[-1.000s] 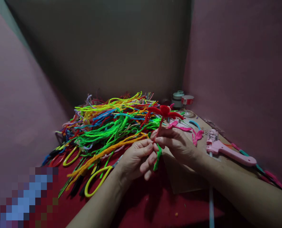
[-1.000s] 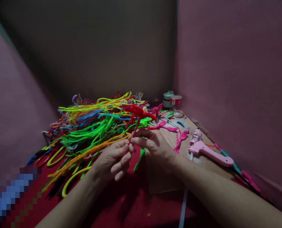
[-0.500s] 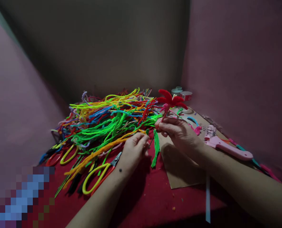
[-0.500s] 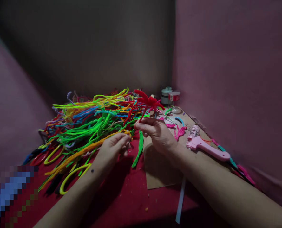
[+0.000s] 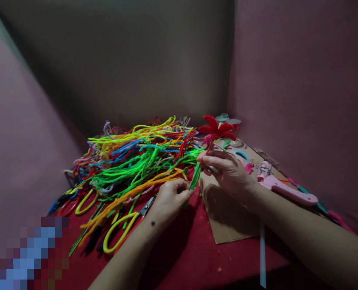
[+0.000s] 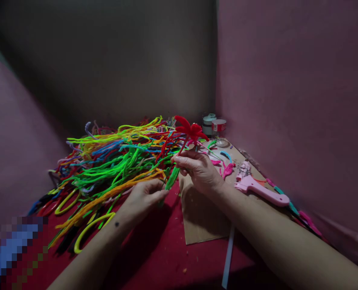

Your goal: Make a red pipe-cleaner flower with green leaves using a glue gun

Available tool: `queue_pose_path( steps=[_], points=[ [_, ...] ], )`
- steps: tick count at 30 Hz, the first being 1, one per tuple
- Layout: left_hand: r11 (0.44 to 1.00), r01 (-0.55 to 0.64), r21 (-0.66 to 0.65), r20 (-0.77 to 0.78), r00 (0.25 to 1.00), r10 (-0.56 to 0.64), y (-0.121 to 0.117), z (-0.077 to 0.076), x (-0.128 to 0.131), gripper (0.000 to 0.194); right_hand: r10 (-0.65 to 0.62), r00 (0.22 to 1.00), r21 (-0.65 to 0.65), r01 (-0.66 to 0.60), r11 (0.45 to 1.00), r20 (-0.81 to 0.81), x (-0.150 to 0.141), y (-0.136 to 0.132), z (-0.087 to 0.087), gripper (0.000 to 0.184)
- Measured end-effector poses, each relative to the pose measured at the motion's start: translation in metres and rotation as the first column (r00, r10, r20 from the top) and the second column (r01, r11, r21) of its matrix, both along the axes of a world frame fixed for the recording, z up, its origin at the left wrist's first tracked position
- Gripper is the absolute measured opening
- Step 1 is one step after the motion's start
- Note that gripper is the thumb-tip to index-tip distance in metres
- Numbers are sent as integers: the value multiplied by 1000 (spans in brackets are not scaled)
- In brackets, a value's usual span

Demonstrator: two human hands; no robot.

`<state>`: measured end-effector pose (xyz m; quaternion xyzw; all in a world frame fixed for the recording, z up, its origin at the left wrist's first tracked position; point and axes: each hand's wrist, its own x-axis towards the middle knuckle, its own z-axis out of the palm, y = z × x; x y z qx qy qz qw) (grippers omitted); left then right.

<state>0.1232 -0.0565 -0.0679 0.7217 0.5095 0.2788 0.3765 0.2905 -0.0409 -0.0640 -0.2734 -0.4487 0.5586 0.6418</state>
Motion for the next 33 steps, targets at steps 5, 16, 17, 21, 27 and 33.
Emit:
queue_pose_path(
  steps=[5,16,17,21,27,33],
  points=[
    [986,-113,-123,335,930,149,0,13,-5,18,144,983,55,-151,987,114,-2,-4,-3,5],
    [971,-229,-69,507,830,232,-4,21,-9,20,145,947,13,-155,988,287,-7,-8,-10,8],
    [974,-217,-62,486,846,219,-4,20,-8,19,157,949,24,-170,985,275,-7,-8,-10,9],
    [988,-154,24,347,928,136,-5,13,-7,12,209,949,65,-230,971,237,-8,-9,-10,11],
    [905,66,420,33,996,-87,-5,7,-13,12,268,931,-2,-277,961,246,-3,-6,-8,13],
    [815,264,516,-109,964,-243,-4,2,-17,19,381,907,-11,-385,923,181,-1,-5,-8,9]
  ],
)
